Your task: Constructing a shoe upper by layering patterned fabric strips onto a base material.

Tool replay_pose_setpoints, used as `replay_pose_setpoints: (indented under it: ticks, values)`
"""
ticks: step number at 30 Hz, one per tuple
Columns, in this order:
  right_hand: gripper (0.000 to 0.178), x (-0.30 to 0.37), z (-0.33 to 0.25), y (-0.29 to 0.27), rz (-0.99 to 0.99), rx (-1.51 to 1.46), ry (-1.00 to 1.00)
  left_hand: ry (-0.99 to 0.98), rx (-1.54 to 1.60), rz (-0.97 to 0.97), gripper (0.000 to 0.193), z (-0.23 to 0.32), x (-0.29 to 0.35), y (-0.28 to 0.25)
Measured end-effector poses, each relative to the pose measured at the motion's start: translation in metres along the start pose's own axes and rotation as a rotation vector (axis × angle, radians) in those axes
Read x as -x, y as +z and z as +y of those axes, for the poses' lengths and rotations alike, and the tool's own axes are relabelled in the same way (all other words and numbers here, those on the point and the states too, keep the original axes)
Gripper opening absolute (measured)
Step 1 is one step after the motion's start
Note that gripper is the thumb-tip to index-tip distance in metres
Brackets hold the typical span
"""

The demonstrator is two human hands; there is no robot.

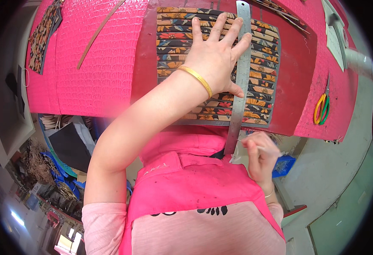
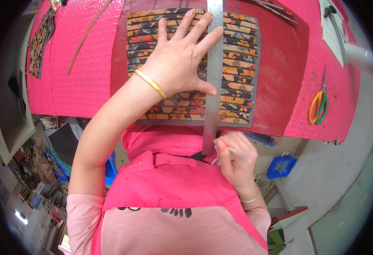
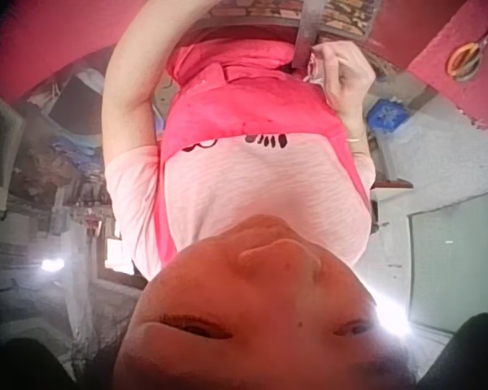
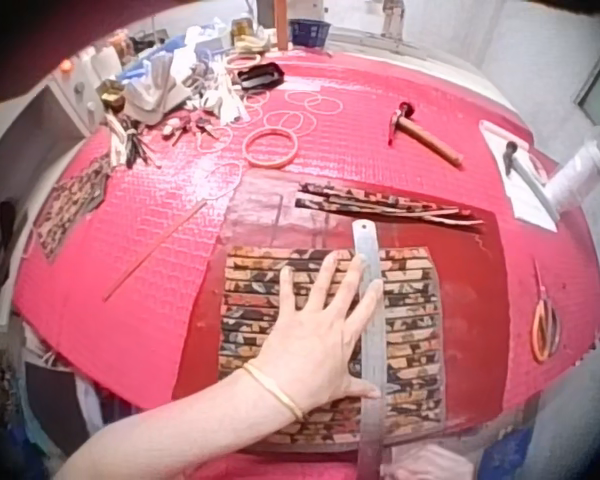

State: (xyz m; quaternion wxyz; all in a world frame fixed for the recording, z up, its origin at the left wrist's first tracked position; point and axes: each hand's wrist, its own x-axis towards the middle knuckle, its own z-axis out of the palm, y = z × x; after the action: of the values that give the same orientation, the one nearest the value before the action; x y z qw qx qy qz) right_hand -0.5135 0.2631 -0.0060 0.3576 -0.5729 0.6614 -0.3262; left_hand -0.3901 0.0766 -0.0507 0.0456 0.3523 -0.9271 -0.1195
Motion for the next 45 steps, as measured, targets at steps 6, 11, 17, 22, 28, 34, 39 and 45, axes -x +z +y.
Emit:
replay_pose_setpoints:
  ticks: [6,11,17,22,28,34,39,45]
  values:
    - [0.023,-0.149,0.027,-0.005,0.394,-0.055,-0.199,-0.004,0.015,-0.001,0.111,-0.001,-0.002,-0.003]
    - [0.023,-0.188,0.034,0.004,0.422,-0.062,-0.239,-0.007,0.01,-0.013,0.109,0.001,-0.003,-0.001]
    - [0.022,-0.191,0.03,0.006,0.477,-0.01,-0.216,-0.018,0.018,-0.01,0.11,0.001,-0.002,-0.003]
    - [0.019,-0.192,0.036,0.007,0.505,0.081,-0.289,-0.009,0.017,0.006,0.11,0.0,-0.002,0.001]
    - [0.015,-0.184,0.03,0.002,0.453,0.206,-0.306,0.001,0.013,0.014,0.109,0.001,-0.002,0.001]
    - [0.007,-0.055,0.016,0.015,0.256,0.294,-0.17,-0.016,0.016,0.024,0.11,-0.001,-0.001,0.002]
    - [0.006,-0.004,0.01,0.003,0.098,0.061,0.047,0.0,-0.001,0.026,0.11,0.001,0.0,0.004]
    - [0.021,-0.155,0.031,-0.004,0.365,-0.109,-0.229,-0.004,0.029,0.04,0.11,-0.003,-0.002,0.002]
